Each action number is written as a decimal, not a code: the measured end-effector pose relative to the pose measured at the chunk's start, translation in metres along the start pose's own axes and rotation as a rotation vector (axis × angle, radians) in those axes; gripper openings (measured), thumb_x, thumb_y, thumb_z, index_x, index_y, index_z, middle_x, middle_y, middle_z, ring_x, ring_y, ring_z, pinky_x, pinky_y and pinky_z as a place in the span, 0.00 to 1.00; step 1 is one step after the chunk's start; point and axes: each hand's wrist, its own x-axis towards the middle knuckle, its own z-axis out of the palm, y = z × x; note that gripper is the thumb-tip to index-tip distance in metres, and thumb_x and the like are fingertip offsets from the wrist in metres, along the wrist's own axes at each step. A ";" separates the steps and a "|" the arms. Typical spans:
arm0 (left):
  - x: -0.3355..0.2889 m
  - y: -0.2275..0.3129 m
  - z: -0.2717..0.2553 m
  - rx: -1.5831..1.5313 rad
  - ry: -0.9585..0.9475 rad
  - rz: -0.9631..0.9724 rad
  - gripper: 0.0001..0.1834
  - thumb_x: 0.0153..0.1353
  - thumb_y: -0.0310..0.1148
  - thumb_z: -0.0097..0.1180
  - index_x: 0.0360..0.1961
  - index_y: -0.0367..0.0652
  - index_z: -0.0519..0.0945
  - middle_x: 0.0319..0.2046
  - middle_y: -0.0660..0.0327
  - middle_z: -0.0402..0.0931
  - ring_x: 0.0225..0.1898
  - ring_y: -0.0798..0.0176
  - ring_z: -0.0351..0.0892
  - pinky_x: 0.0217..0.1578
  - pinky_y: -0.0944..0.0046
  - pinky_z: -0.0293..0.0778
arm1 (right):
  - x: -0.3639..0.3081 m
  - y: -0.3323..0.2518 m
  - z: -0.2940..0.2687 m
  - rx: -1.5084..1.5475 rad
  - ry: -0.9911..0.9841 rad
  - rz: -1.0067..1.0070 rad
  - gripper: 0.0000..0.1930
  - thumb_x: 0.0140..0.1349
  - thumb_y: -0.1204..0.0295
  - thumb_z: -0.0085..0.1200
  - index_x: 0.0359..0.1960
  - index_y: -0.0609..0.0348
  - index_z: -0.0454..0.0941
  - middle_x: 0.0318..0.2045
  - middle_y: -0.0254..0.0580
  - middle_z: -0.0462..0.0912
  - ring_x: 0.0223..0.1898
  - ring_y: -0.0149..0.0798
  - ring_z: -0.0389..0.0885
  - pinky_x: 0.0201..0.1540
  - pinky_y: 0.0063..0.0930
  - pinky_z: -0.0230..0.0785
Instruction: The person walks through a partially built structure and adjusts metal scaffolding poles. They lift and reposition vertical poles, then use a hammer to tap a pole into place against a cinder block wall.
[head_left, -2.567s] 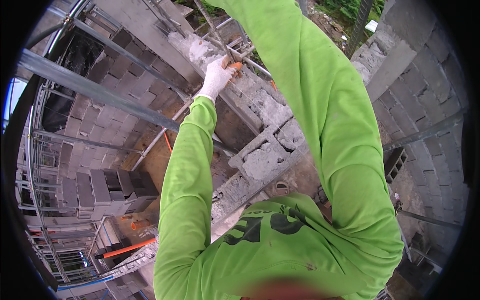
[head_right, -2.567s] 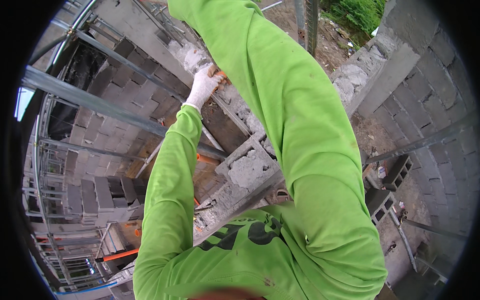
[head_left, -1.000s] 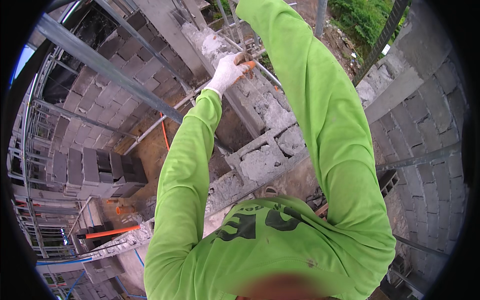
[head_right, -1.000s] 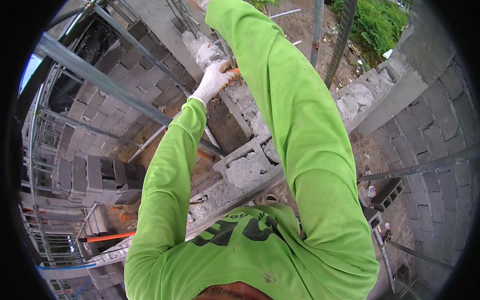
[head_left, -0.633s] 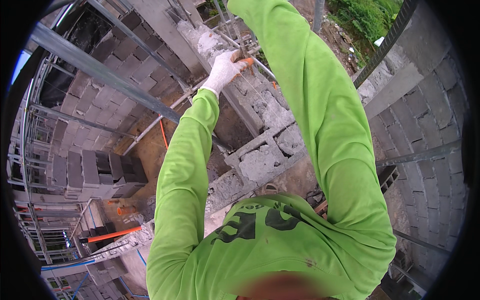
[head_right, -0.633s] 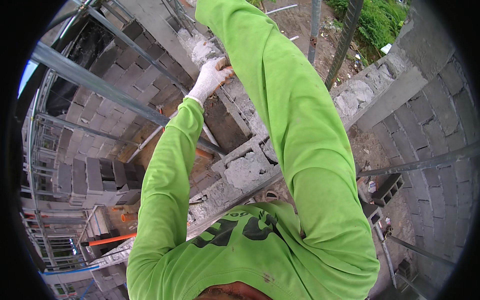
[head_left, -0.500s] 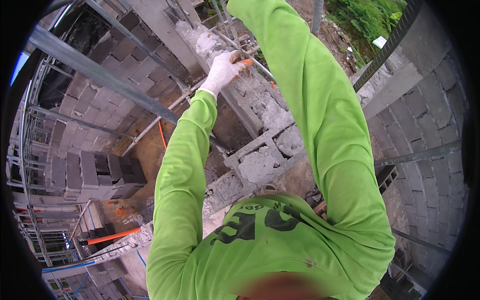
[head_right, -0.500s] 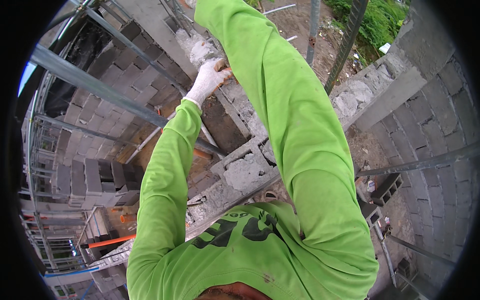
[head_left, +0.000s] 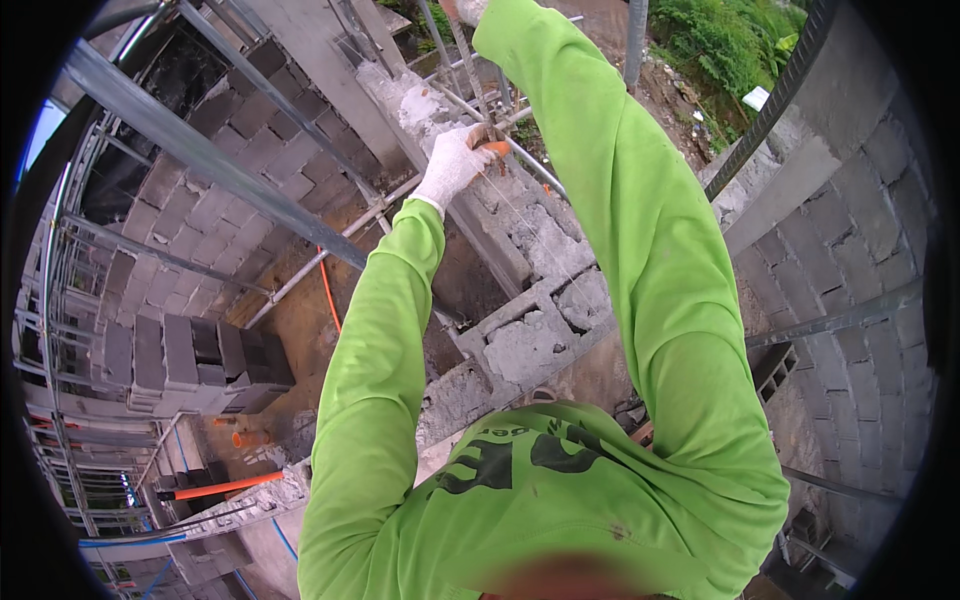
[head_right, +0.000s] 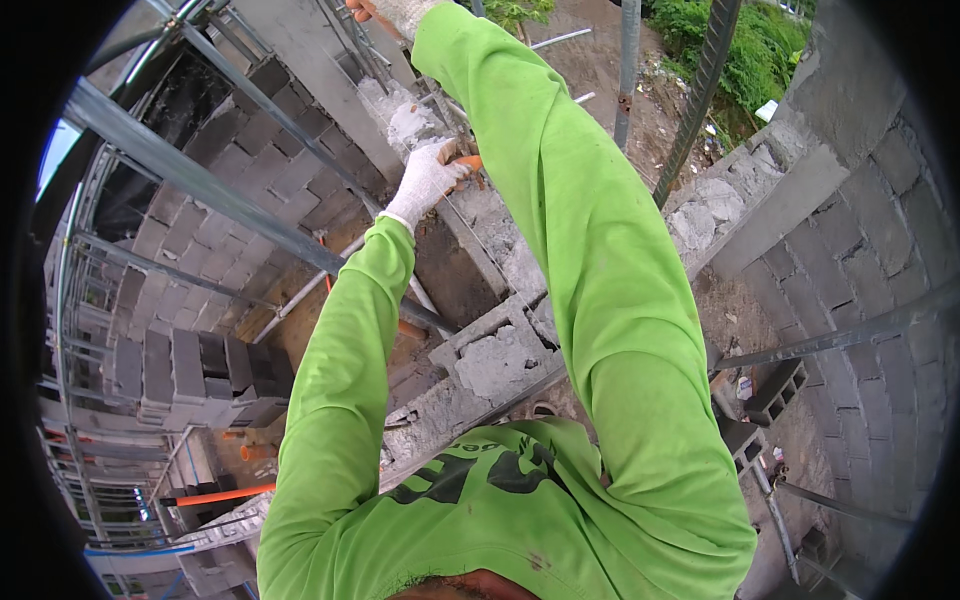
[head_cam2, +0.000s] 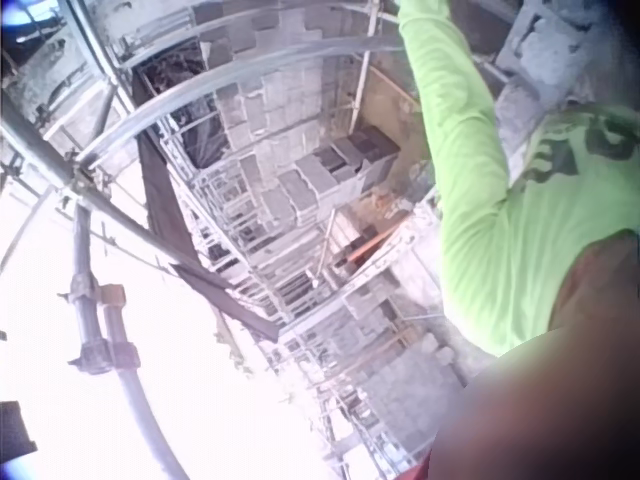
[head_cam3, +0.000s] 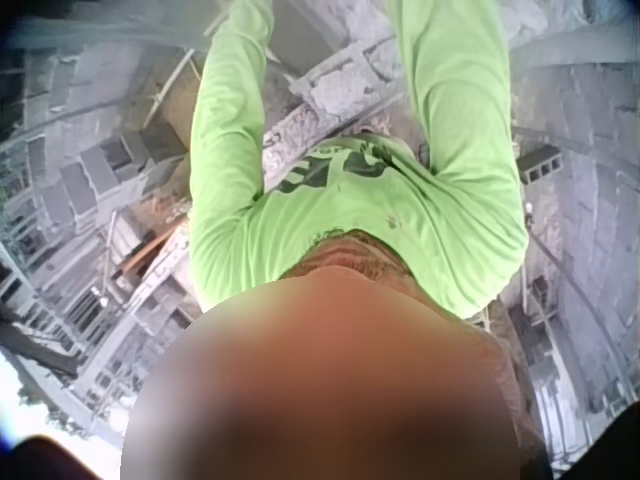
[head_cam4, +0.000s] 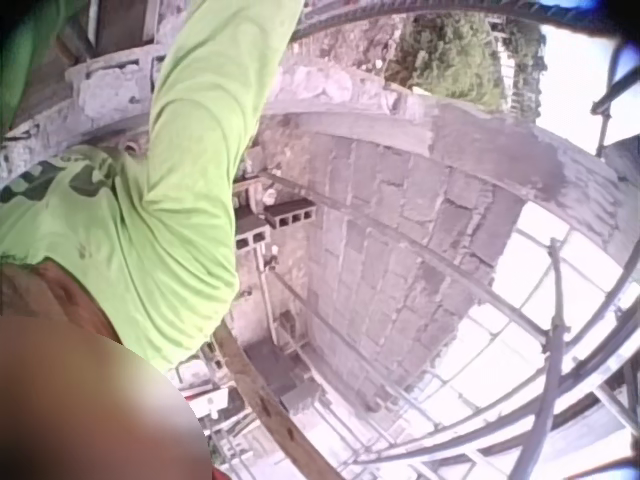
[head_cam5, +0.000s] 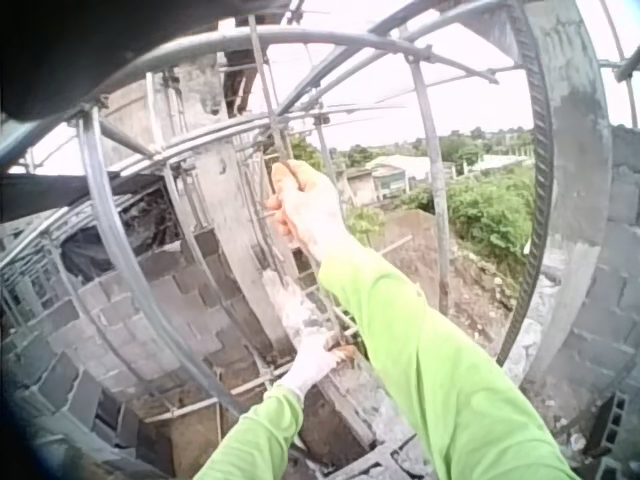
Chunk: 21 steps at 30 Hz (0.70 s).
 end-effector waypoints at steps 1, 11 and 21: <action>0.001 -0.001 0.000 -0.004 0.008 0.035 0.18 0.61 0.37 0.65 0.49 0.38 0.83 0.30 0.54 0.83 0.28 0.65 0.81 0.31 0.61 0.76 | 0.003 0.005 0.000 -0.008 -0.009 0.004 0.12 0.76 0.64 0.52 0.55 0.52 0.79 0.22 0.30 0.78 0.16 0.23 0.70 0.16 0.21 0.61; 0.001 -0.002 0.007 0.134 0.063 0.037 0.15 0.59 0.27 0.63 0.48 0.37 0.82 0.28 0.59 0.82 0.28 0.71 0.80 0.27 0.64 0.75 | 0.039 0.041 -0.024 0.291 0.037 -0.342 0.13 0.74 0.78 0.47 0.55 0.70 0.77 0.38 0.35 0.82 0.25 0.24 0.73 0.27 0.18 0.67; -0.013 0.012 0.003 0.090 0.063 0.003 0.25 0.62 0.52 0.65 0.47 0.40 0.83 0.37 0.41 0.83 0.43 0.38 0.83 0.43 0.49 0.77 | 0.031 0.045 0.000 0.066 -0.005 -0.295 0.13 0.75 0.77 0.47 0.55 0.69 0.78 0.34 0.32 0.80 0.22 0.24 0.71 0.25 0.18 0.65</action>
